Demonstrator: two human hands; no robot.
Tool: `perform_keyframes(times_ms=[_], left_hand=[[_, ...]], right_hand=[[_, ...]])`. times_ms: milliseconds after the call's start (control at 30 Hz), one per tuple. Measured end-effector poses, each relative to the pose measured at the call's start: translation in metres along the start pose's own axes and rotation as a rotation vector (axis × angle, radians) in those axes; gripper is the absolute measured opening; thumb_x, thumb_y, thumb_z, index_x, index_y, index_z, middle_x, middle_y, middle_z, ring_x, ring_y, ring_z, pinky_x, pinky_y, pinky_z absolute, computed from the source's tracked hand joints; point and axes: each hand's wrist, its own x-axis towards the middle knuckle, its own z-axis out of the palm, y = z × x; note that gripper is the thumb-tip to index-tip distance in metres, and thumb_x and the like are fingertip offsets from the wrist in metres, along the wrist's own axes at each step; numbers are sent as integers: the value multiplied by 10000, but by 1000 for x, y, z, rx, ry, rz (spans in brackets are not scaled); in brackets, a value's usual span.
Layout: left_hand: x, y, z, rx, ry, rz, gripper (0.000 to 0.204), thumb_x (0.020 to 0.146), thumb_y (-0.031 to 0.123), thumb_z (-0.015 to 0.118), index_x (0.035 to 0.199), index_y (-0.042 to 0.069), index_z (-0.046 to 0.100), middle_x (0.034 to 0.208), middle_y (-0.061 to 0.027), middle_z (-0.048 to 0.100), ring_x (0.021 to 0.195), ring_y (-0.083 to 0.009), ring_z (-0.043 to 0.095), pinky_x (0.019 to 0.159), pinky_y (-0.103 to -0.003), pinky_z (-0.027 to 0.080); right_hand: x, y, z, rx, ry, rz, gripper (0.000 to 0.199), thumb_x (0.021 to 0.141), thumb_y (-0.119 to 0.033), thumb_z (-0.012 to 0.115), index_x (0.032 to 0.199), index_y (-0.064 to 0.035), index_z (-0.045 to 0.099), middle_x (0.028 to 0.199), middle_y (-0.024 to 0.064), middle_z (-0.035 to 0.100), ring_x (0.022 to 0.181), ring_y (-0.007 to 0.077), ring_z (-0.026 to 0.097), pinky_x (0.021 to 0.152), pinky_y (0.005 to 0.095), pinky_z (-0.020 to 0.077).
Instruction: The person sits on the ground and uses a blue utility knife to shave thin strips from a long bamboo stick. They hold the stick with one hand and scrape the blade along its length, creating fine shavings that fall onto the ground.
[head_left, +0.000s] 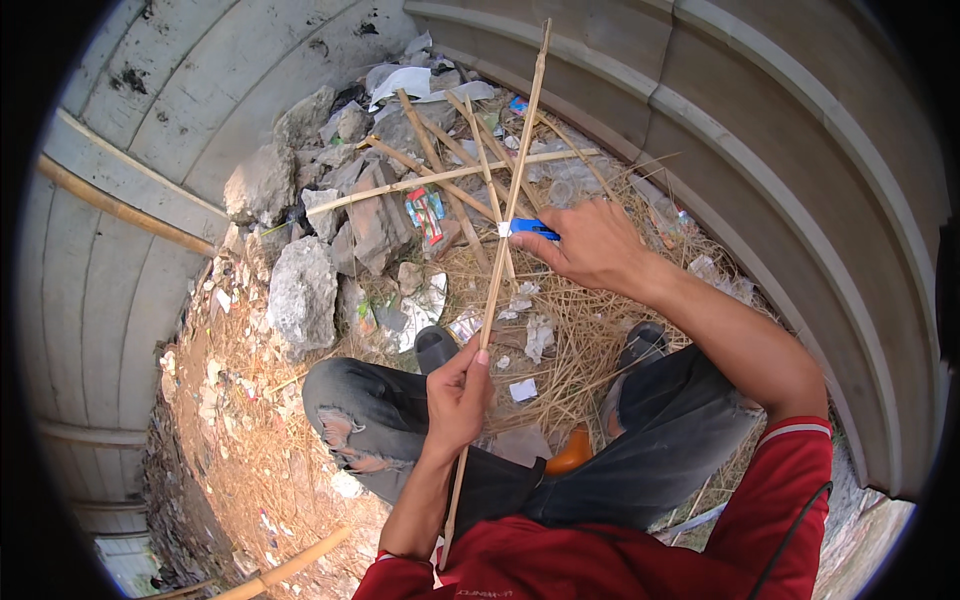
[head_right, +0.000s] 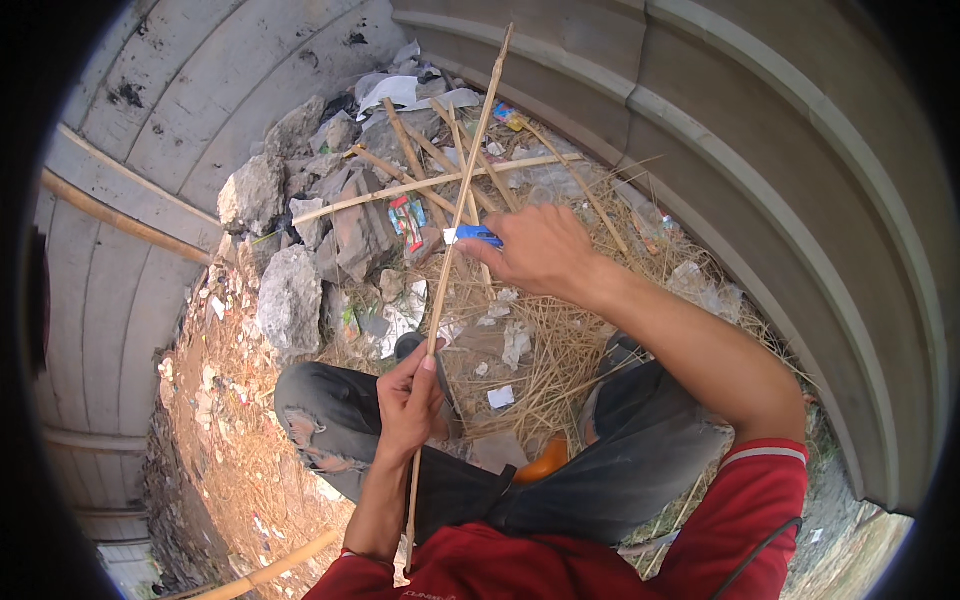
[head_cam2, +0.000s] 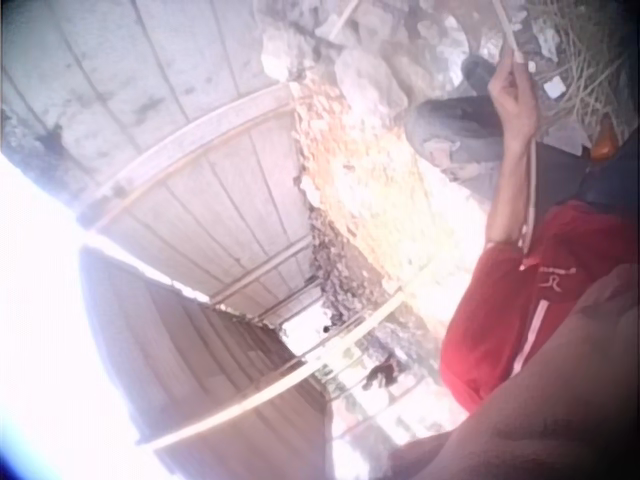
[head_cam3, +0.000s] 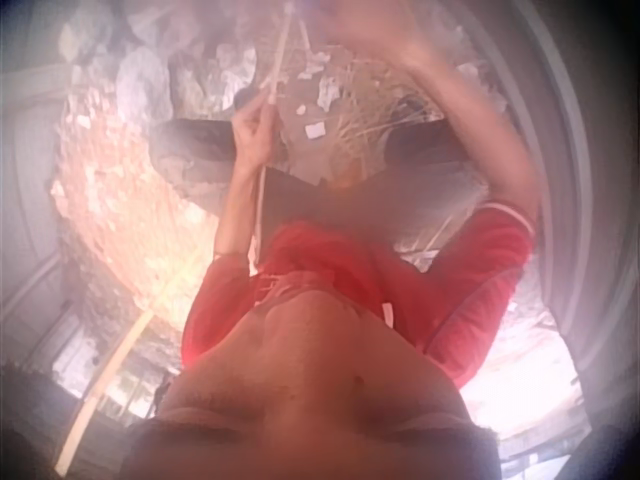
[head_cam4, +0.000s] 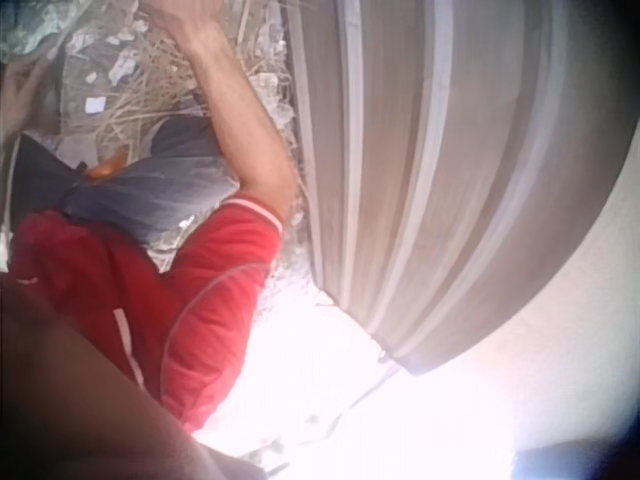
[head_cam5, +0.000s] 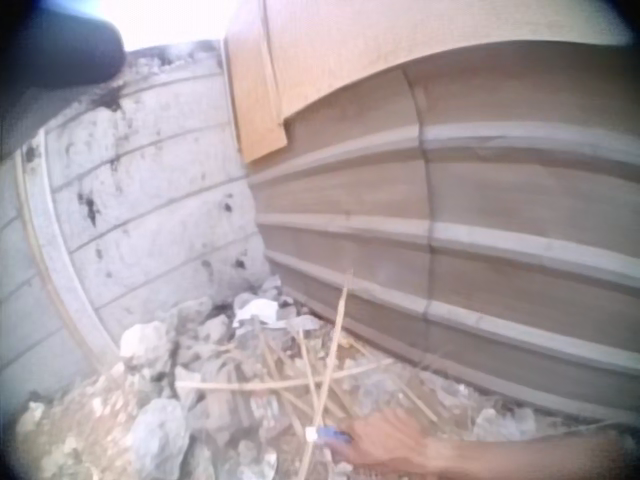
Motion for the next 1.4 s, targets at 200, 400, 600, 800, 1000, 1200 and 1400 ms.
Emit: perform_keyframes(times_ms=[200,400,600,800,1000,1200,1400], left_hand=[[-48,-25,-21,197,-126,9,357,1043,145,555,1343,-43,602,657,72,486,555,-18,413,498,-208,319],[-56,-30,-40,-11,-22,-112,375,1065,139,511,1402,-18,562,627,80,440,516,-11,381,468,-203,297],[9,19,-40,280,239,298,359,1058,139,540,1367,-40,583,682,82,451,573,-4,371,506,-190,286],[46,79,-36,334,220,393,362,1040,104,571,1372,-41,583,763,74,495,659,-9,403,553,-190,321],[46,45,-31,5,-209,75,462,1091,171,459,1523,16,403,607,92,315,473,-20,261,439,-221,227],[48,38,-11,-249,-280,-149,466,1107,247,414,1529,49,396,606,74,244,471,-34,206,438,-223,210],[52,39,-8,-417,-248,-230,457,1108,254,407,1529,76,401,603,68,242,466,-38,196,433,-226,209]], right_hand=[[46,120,-53,-26,285,490,746,983,-648,427,864,31,714,852,283,691,894,451,672,829,529,500],[21,245,-69,5,565,644,792,959,-692,424,811,40,688,829,287,678,868,448,659,818,489,486],[30,168,-48,129,418,386,770,964,-683,462,706,33,578,605,172,540,621,329,526,653,449,430],[26,89,-47,342,385,147,662,993,-576,526,746,34,594,569,108,453,563,215,406,564,398,380],[-4,12,-18,327,46,-87,568,981,-509,573,826,27,675,625,223,587,590,383,574,596,474,444],[-42,-38,2,274,-224,-80,537,970,-501,576,862,5,718,700,256,665,688,461,669,685,539,527],[-24,-34,8,170,-142,-106,550,974,-514,565,895,6,727,723,257,678,729,470,674,709,542,536]])
